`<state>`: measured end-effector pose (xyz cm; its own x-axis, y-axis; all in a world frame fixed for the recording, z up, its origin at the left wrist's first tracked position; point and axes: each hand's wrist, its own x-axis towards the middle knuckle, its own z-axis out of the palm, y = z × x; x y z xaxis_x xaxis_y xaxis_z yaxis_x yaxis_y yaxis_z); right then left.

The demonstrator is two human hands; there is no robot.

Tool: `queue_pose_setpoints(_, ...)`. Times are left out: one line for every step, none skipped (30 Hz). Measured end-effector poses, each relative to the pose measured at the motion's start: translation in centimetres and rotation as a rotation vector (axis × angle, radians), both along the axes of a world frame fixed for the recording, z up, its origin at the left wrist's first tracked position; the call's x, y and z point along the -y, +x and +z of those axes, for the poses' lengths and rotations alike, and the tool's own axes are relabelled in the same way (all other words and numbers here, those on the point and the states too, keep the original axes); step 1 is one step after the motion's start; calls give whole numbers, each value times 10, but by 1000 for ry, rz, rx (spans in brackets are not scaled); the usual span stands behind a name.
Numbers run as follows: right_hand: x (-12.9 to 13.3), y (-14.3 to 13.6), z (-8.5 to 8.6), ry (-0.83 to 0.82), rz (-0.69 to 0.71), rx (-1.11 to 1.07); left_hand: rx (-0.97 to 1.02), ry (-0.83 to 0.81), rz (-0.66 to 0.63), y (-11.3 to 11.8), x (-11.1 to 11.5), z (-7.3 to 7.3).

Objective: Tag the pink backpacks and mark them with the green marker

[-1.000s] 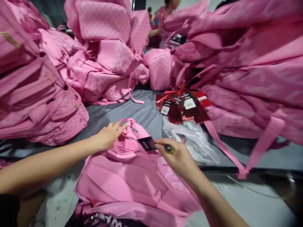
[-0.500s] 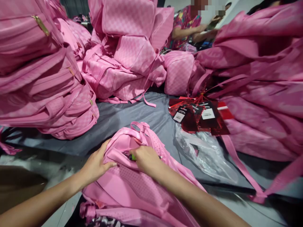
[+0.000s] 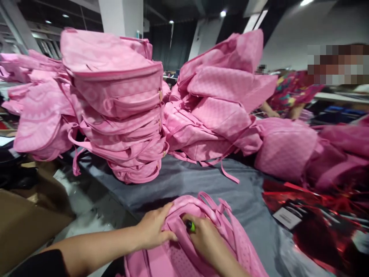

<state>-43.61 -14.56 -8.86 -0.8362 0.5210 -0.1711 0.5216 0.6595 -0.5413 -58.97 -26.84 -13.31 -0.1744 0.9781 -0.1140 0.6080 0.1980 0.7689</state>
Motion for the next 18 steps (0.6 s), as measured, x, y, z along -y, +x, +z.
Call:
queue_pose_setpoints(0,1,-1,-17,-2,2,-6,0,-3,0,1,0)
queue_pose_setpoints(0,2,-1,-49,-3,-11,-15,-5,-9,1,2,1)
queue_pose_setpoints(0,4,0,-94,-7,-39,-26,-13,-15,2,3,1)
queue_pose_setpoints(1,5,0,-140,-16,-78,-36,-22,-21,2,4,2)
queue_pose_setpoints(1,6,1,-173,-30,-113,-47,-25,-25,3,5,3)
queue_pose_setpoints(3,5,2,-182,-49,-134,-55,-22,-28,3,5,3)
queue_pose_setpoints(4,4,3,-163,-69,-132,-63,-17,-29,4,6,4)
queue_pose_setpoints(5,3,5,-118,-86,-108,-69,-13,-28,4,6,5)
queue_pose_setpoints(6,1,6,-58,-102,-66,-76,-12,-26,4,6,6)
queue_pose_setpoints(7,0,6,1,-116,-20,-83,-13,-25,4,6,6)
queue_pose_setpoints(8,-1,7,45,-126,20,-90,-16,-28,4,6,6)
queue_pose_setpoints(8,-2,8,59,-130,42,-96,-18,-31,4,6,6)
queue_pose_setpoints(8,-3,8,42,-136,49,-103,-18,-36,5,6,6)
queue_pose_setpoints(8,-4,8,3,-151,44,-113,-17,-43,5,6,5)
queue_pose_setpoints(7,-5,8,-40,-173,32,-126,-18,-49,5,6,4)
queue_pose_setpoints(7,-7,7,-72,-204,17,-138,-21,-53,6,6,4)
queue_pose_setpoints(6,-9,8,-78,-230,7,-146,-23,-56,6,5,3)
queue_pose_setpoints(6,-11,8,-58,-247,7,-149,-21,-59,6,5,2)
